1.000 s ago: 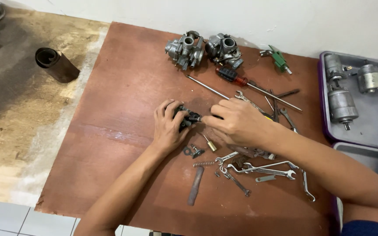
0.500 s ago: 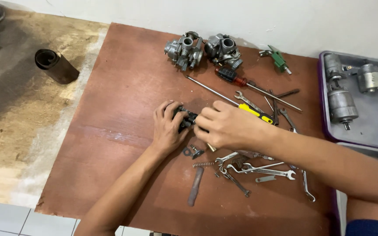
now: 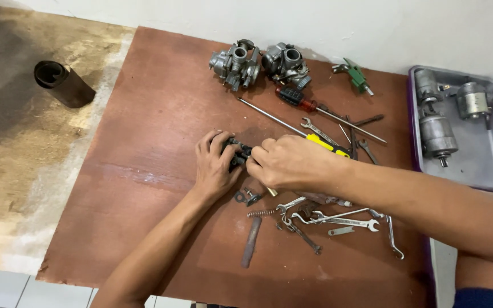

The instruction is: The person assembles a carburetor on a workbench, inserting a spring and a brass-colored pin into the body. They then place a small metal plate and a screw into the assembly, using a screwdriver to tighten the screw. Various tools and carburetor parts are visible on the table.

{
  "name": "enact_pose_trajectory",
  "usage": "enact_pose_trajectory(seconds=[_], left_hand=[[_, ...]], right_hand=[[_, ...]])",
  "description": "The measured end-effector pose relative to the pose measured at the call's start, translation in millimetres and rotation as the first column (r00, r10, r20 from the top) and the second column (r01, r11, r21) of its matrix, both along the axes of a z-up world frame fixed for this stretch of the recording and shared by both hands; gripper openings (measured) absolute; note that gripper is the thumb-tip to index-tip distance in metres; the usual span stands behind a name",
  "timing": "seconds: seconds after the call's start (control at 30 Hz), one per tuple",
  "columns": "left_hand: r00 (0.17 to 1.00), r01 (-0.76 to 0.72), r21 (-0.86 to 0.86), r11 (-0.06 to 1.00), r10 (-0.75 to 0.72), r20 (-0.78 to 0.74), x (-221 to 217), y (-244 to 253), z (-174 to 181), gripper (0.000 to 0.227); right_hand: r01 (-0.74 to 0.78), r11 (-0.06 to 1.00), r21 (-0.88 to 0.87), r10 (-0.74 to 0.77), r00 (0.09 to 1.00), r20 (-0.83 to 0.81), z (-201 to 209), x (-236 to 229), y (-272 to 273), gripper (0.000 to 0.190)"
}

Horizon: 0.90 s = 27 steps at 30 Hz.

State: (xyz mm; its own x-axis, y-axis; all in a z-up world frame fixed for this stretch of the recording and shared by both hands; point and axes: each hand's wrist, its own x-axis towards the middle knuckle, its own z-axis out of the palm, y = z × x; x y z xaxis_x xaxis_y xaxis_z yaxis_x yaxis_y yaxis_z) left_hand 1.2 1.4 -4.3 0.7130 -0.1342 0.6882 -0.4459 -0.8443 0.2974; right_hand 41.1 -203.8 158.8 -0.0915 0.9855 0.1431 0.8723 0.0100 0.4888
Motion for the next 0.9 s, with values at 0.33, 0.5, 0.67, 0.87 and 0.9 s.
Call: enact_pose_trajectory(seconds=[0.33,0.5,0.67,0.87,0.9], left_hand=[[1.000,-0.004,-0.005,1.000,0.004,0.007,-4,-1,5,0.040],[1.000,-0.014,0.011,1.000,0.014,-0.007,-5,-2,9,0.043],[1.000,-0.012,0.006,1.000,0.012,0.002,-5,-4,10,0.044],[1.000,0.020,-0.031,0.999,-0.021,-0.016,-8,-5,16,0.051],[0.999,0.024,-0.030,0.999,-0.025,-0.033,-9,-5,17,0.057]], right_hand=[[0.238,0.969,0.070,-0.210,0.938,-0.277,-22,1,-21,0.024],[0.425,0.875,0.231,-0.320,0.867,-0.381,-44,8,-65,0.030],[0.552,0.774,0.309,-0.440,0.821,-0.363,-105,2,-82,0.034],[0.568,0.730,0.380,-0.446,0.818,-0.365,-124,-21,-69,0.035],[0.568,0.727,0.385,-0.435,0.815,-0.382,-120,-26,-68,0.032]])
